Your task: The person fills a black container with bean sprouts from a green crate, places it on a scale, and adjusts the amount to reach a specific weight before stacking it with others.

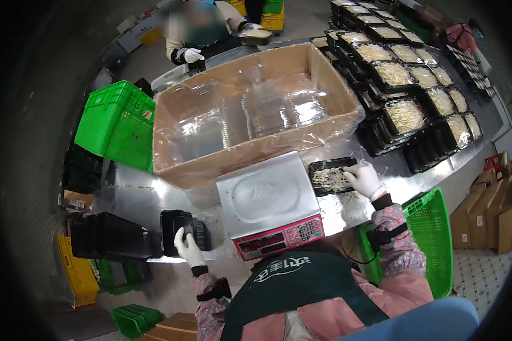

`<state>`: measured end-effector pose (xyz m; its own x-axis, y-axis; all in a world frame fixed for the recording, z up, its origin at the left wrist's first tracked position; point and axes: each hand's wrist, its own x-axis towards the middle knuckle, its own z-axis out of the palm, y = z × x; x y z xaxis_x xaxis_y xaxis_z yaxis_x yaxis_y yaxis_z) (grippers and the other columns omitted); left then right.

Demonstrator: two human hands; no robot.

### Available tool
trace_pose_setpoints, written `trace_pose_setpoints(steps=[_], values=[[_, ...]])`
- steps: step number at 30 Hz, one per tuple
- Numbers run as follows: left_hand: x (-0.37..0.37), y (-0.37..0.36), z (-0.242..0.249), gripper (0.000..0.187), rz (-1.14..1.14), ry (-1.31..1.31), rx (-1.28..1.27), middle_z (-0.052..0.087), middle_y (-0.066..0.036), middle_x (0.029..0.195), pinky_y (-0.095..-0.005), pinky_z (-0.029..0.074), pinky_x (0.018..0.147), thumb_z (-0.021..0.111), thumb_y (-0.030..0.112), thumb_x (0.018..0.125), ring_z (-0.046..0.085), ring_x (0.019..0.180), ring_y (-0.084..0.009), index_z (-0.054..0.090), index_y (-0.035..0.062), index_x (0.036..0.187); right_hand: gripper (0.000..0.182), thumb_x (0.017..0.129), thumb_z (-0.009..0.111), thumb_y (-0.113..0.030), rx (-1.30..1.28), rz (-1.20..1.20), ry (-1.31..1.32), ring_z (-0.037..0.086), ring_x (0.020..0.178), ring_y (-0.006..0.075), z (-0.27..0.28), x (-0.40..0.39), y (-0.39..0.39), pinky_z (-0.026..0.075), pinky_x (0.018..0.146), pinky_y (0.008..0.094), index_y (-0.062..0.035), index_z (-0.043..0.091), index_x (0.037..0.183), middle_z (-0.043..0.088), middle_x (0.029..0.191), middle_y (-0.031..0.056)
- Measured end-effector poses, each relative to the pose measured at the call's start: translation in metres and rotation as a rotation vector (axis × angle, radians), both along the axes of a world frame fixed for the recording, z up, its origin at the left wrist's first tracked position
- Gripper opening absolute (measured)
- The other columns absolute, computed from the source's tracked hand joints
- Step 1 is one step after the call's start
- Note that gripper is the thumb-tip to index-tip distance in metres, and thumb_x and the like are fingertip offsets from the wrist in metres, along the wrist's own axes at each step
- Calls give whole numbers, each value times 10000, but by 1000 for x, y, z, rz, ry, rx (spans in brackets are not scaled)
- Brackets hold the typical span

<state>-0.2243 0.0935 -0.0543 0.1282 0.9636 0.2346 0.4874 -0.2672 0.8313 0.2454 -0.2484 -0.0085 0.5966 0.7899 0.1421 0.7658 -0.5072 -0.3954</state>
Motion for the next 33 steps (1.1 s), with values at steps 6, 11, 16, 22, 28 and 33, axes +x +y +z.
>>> trace_pose_setpoints(steps=[6, 11, 16, 22, 28, 33], values=[[109, -35, 44, 647, -672, 503, 272, 425, -228, 1421, -501, 259, 1130, 662, 275, 858, 351, 1343, -421, 427, 26, 1407, 237, 880, 658, -182, 139, -197, 264, 692, 862, 335, 7, -52, -38, 534, 770, 376, -16, 715, 1037, 708, 916, 196], [165, -55, 29, 737, -1218, 725, 548, 314, -203, 1531, -592, 217, 1110, 589, 496, 867, 261, 1414, -420, 386, 117, 1467, 250, 894, 646, -154, 240, -292, 272, 695, 884, 333, 6, -105, -81, 530, 799, 363, 30, 696, 1055, 705, 949, 220], [214, 16, 19, 728, -976, 793, 556, 299, -161, 1555, -604, 194, 1130, 545, 539, 885, 247, 1430, -404, 367, 174, 1488, 240, 888, 651, -149, 204, -452, 244, 675, 932, 341, 0, -154, -132, 519, 830, 381, 11, 701, 1060, 700, 979, 215], [184, 2, 11, 695, -868, 856, 590, 292, -203, 1541, -583, 179, 1135, 558, 458, 900, 253, 1402, -456, 377, 109, 1473, 227, 879, 649, -145, 179, -647, 290, 665, 910, 353, 0, -215, -180, 515, 829, 400, -12, 709, 1052, 697, 959, 203], [126, -95, 31, 829, -1264, 856, 482, 246, -256, 1548, -612, 143, 1137, 667, 410, 817, 184, 1425, -483, 344, 11, 1469, 221, 916, 642, -159, 455, -948, 304, 685, 946, 239, -16, -249, -229, 513, 859, 335, 3, 713, 1048, 722, 1009, 162], [136, -170, 14, 796, -1843, 457, 139, 271, -273, 1527, -570, 193, 1143, 733, 280, 785, 188, 1416, -505, 374, 5, 1439, 248, 920, 649, -162, 662, -1289, 150, 665, 947, 199, -20, -264, -331, 505, 856, 298, -7, 696, 1109, 714, 1010, 113]])
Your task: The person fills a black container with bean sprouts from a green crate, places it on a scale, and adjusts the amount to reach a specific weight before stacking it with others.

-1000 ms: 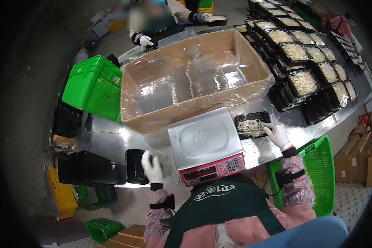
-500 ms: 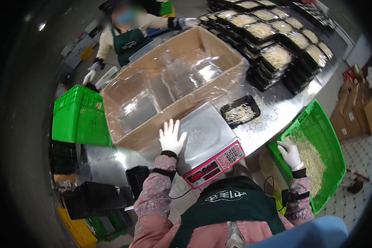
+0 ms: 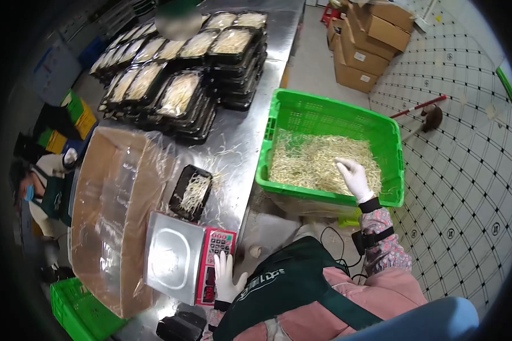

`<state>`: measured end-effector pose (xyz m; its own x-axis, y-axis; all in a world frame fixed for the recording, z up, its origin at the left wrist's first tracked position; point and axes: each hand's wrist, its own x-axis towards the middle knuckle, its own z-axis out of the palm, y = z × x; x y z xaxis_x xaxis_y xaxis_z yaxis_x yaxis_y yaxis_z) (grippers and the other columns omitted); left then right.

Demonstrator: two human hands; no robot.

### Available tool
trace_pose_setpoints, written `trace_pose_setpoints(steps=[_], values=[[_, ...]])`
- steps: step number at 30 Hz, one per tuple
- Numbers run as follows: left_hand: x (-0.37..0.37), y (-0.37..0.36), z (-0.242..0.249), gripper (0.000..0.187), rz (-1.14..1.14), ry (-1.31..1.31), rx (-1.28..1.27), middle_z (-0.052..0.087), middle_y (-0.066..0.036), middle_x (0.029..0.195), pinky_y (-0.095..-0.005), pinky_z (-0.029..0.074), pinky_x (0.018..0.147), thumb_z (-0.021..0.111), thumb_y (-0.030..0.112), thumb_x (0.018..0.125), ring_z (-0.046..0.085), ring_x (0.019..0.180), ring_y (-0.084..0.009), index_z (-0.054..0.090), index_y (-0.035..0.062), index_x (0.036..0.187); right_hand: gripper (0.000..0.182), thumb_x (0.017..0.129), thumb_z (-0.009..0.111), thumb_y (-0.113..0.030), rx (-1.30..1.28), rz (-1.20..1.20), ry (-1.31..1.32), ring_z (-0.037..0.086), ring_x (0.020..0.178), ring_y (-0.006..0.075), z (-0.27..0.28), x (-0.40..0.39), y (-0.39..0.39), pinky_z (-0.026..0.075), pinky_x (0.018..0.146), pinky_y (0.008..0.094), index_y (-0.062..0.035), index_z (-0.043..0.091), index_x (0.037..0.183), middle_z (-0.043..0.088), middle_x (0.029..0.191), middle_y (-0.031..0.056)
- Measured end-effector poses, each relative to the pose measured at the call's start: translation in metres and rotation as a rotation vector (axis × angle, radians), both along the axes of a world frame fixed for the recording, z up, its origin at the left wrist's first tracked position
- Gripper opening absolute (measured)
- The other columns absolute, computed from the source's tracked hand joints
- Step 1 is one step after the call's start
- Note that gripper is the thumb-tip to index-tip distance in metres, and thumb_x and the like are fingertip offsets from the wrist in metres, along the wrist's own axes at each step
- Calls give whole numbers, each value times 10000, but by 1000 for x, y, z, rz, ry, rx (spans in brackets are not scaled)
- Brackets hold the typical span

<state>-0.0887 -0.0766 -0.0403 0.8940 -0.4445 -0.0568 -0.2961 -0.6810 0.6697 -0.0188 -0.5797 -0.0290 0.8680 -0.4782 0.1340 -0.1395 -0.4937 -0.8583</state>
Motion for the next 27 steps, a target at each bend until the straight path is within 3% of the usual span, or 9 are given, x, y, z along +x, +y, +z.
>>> trace_pose_setpoints(steps=[4, 6, 11, 14, 17, 18, 21, 24, 27], values=[[49, -60, 32, 708, -1, -139, -48, 360, -268, 1481, -530, 241, 1149, 708, 114, 779, 238, 1405, -497, 406, -51, 1397, 383, 894, 687, -208, -102, -174, 31, 626, 1100, 222, 35, -7, -85, 488, 924, 317, -9, 638, 1216, 652, 1201, 156], [75, -92, 47, 653, 47, -208, -106, 419, -246, 1450, -482, 278, 1143, 666, 63, 798, 340, 1382, -429, 421, -55, 1391, 579, 861, 717, -341, -188, -168, 117, 575, 1195, 310, 34, -1, -126, 444, 1013, 359, 16, 569, 1292, 598, 1289, 187], [128, -195, 52, 574, 32, -84, -205, 499, -214, 1389, -401, 363, 1096, 637, 94, 859, 484, 1283, -347, 453, -28, 1389, 974, 766, 710, -586, -273, 300, 669, 340, 1400, 371, -33, 40, -179, 289, 1156, 387, 70, 397, 1413, 376, 1466, 300], [150, -256, 51, 543, -69, -66, -210, 532, -197, 1365, -385, 378, 1084, 647, 101, 864, 506, 1270, -326, 488, -12, 1371, 1184, 645, 745, -673, -382, 683, 907, 232, 1416, 481, -69, 40, -147, 274, 1154, 485, -37, 251, 1514, 179, 1549, 311], [162, -295, 53, 546, -77, 15, -190, 532, -198, 1365, -380, 377, 1086, 651, 96, 865, 507, 1271, -318, 485, -12, 1374, 1026, 646, 798, -508, -678, 852, 819, 364, 1347, 451, -72, 17, -108, 429, 1038, 473, -79, 353, 1464, 318, 1480, 265], [165, -304, 51, 546, -65, 42, -194, 535, -198, 1362, -379, 376, 1087, 654, 93, 864, 508, 1270, -317, 486, -15, 1372, 1026, 646, 798, -508, -671, 855, 822, 364, 1347, 451, -79, 14, -110, 429, 1038, 473, -79, 353, 1464, 318, 1480, 265], [180, -324, 45, 546, -82, 84, -188, 539, -196, 1359, -376, 377, 1088, 658, 93, 862, 508, 1272, -313, 488, -10, 1371, 633, 700, 689, -143, -434, 883, 552, 550, 1093, 391, -113, 20, -123, 517, 838, 467, -71, 494, 1298, 529, 1230, 173], [203, -347, 37, 545, -154, 133, -176, 537, -190, 1364, -372, 382, 1086, 664, 102, 863, 505, 1280, -306, 494, 9, 1372, 744, 691, 703, -187, -368, 820, 834, 538, 1114, 385, -117, 53, -167, 519, 847, 458, -85, 446, 1382, 484, 1327, 160], [234, -384, 20, 568, -334, 188, -141, 516, -184, 1392, -370, 378, 1093, 674, 162, 869, 490, 1300, -310, 481, 37, 1388, 776, 721, 729, -268, -367, 816, 729, 529, 1175, 367, -109, 54, -174, 502, 914, 453, -85, 419, 1409, 479, 1358, 182]])
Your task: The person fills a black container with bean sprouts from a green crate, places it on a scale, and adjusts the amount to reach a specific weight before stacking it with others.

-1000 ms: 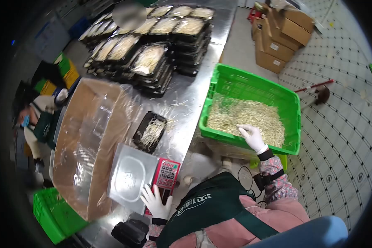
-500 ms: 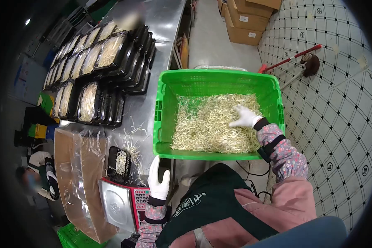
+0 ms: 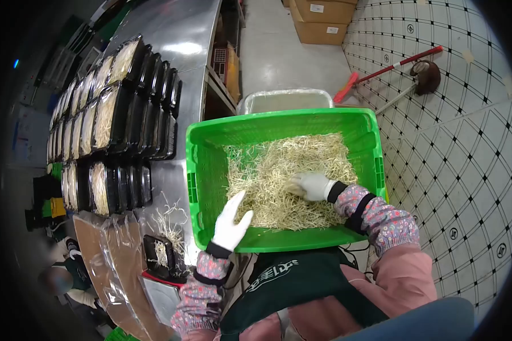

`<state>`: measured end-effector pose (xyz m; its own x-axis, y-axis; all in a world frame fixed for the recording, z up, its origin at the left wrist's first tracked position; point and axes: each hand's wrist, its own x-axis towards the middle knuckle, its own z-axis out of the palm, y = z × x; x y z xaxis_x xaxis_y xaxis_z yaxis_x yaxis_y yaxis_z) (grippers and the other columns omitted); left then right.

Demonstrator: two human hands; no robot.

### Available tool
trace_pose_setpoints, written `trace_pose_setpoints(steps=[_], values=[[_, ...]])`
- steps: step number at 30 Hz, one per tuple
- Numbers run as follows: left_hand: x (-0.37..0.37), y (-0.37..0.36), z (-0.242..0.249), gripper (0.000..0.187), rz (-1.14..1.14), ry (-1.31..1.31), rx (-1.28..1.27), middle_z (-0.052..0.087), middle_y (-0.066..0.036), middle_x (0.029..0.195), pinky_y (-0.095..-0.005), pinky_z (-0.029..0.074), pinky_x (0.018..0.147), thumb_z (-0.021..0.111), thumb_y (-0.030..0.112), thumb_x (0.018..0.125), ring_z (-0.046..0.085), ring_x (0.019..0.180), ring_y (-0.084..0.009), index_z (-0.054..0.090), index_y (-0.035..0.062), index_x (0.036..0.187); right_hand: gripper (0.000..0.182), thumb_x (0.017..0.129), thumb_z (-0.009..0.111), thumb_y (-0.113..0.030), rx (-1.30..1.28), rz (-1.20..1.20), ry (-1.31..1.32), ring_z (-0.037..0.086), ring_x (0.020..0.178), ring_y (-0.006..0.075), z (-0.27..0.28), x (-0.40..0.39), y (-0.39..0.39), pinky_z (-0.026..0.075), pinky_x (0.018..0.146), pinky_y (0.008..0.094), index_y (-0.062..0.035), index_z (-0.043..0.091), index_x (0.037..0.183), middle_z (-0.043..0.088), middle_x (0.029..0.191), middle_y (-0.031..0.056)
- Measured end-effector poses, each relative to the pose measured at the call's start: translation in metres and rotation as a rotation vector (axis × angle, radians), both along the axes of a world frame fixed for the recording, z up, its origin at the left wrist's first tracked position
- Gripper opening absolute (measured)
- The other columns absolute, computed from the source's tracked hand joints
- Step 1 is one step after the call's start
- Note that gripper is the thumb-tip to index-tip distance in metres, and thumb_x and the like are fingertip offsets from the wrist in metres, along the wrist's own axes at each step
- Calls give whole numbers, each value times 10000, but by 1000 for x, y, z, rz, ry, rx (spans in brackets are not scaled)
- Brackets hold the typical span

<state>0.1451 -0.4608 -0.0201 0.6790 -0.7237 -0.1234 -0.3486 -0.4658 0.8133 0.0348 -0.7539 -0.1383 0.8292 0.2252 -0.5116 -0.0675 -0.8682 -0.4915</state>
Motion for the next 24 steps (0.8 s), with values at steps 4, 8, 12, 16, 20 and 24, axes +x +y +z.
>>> trace_pose_setpoints(steps=[4, 8, 12, 16, 20, 24], values=[[39, -66, -44, 739, -323, 81, 208, 418, -226, 1463, -400, 332, 1128, 669, 351, 870, 411, 1357, -349, 357, 46, 1466, 927, 752, 737, -488, 122, -55, -146, 454, 1299, 379, -16, -7, -12, 409, 1061, 445, -80, 332, 1478, 387, 1480, 192], [71, -129, -119, 829, -458, 74, 350, 376, -250, 1490, -370, 280, 1159, 658, 452, 870, 346, 1400, -356, 314, 10, 1482, 762, 848, 612, -546, 113, -494, -183, 444, 1307, 396, -23, 14, -84, 369, 1088, 453, -53, 454, 1407, 475, 1413, 232], [81, -193, -192, 868, -303, 56, 439, 361, -250, 1499, -380, 256, 1166, 568, 581, 887, 322, 1407, -379, 320, -4, 1478, 676, 889, 542, -536, -81, -694, 78, 514, 1242, 397, -75, 32, -124, 417, 1036, 484, -72, 496, 1379, 547, 1346, 218], [55, -218, -247, 886, -281, -138, 465, 362, -252, 1497, -460, 204, 1175, 488, 656, 889, 258, 1419, -441, 344, 1, 1469, 624, 912, 484, -562, -470, -743, -73, 496, 1262, 384, -94, 28, -88, 422, 996, 552, -104, 553, 1329, 513, 1391, 196], [6, -186, -197, 698, -494, -21, 354, 565, -252, 1258, -515, 299, 1081, 488, 586, 907, 422, 1290, -426, 486, 51, 1354, 603, 958, 423, -546, -93, -539, 193, 436, 1286, 381, -53, 5, -44, 398, 1001, 569, -117, 499, 1375, 449, 1422, 181], [-24, -103, -128, 870, -802, -72, 301, 444, -246, 1396, -539, 223, 1143, 663, 575, 791, 346, 1361, -416, 401, 16, 1404, 631, 914, 513, -548, 44, -290, -26, 474, 1217, 397, 14, -67, 2, 423, 966, 544, -100, 503, 1358, 476, 1351, 202]])
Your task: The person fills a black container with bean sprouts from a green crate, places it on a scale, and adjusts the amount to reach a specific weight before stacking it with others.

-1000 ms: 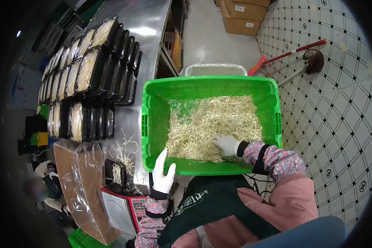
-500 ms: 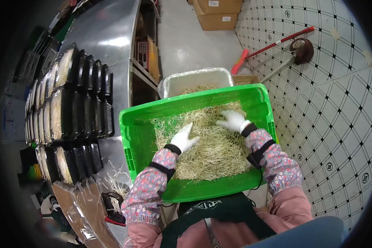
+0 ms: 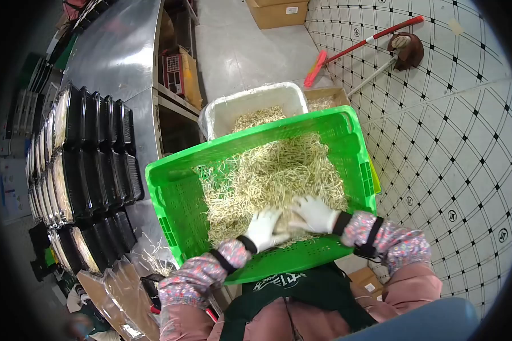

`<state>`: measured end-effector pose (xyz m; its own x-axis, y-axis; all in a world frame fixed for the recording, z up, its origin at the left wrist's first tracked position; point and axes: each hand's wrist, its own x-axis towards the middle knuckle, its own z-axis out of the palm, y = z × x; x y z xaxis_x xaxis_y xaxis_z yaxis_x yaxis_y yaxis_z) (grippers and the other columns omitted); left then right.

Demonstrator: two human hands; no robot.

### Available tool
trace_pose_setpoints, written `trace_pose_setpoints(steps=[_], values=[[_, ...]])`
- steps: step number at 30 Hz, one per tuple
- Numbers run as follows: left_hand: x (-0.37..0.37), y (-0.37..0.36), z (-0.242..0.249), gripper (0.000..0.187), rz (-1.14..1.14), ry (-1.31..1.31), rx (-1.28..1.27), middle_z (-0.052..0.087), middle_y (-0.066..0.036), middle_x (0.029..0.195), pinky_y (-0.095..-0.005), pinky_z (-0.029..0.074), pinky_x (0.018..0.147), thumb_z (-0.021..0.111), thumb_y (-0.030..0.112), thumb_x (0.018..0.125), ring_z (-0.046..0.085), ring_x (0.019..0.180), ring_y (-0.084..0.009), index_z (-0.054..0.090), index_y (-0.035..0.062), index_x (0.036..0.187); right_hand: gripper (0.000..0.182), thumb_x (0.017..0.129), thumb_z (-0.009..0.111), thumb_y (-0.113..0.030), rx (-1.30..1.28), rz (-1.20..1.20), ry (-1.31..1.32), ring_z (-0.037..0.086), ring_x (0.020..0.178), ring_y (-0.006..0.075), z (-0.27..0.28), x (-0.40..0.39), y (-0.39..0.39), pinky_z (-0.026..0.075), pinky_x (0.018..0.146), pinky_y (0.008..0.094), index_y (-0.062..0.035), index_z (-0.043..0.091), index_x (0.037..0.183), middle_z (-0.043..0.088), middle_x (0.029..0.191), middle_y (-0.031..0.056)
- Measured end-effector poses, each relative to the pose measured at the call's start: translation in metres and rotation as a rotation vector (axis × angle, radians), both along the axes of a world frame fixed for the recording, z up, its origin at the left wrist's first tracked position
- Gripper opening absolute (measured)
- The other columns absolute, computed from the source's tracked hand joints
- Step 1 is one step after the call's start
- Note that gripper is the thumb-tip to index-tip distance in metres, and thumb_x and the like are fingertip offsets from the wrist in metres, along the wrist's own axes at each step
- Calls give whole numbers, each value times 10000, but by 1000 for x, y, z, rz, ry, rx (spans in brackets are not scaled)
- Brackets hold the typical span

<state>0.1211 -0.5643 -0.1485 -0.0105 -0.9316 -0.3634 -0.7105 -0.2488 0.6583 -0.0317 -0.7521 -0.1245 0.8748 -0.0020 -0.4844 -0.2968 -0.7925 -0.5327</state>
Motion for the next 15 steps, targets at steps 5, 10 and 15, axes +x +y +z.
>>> trace_pose_setpoints(steps=[5, 10, 15], values=[[-22, 29, 20, 1194, 13, -3, 212, 155, -193, 1584, -711, 252, 1053, 802, 517, 658, 185, 1439, -439, 128, 62, 1533, 971, 721, 743, -551, -227, 206, 25, 360, 1330, 465, 26, -28, 20, 437, 933, 571, -118, 322, 1481, 300, 1514, 222], [-28, -21, 19, 1248, 7, -230, 291, 229, -222, 1542, -526, 504, 913, 872, 367, 591, 408, 1286, -456, 109, 59, 1528, 842, 718, 751, -220, -265, 58, -23, 515, 1181, 444, 2, -10, 26, 511, 832, 506, -83, 357, 1449, 424, 1418, 222], [-13, 6, -8, 522, 20, -160, 275, 602, -214, 1015, -449, 531, 770, 626, 64, 749, 639, 928, -352, 511, 21, 1256, 564, 697, 636, -51, -96, -39, -100, 603, 1034, 348, -17, -26, -6, 529, 812, 442, -92, 572, 1256, 620, 1068, 142]])
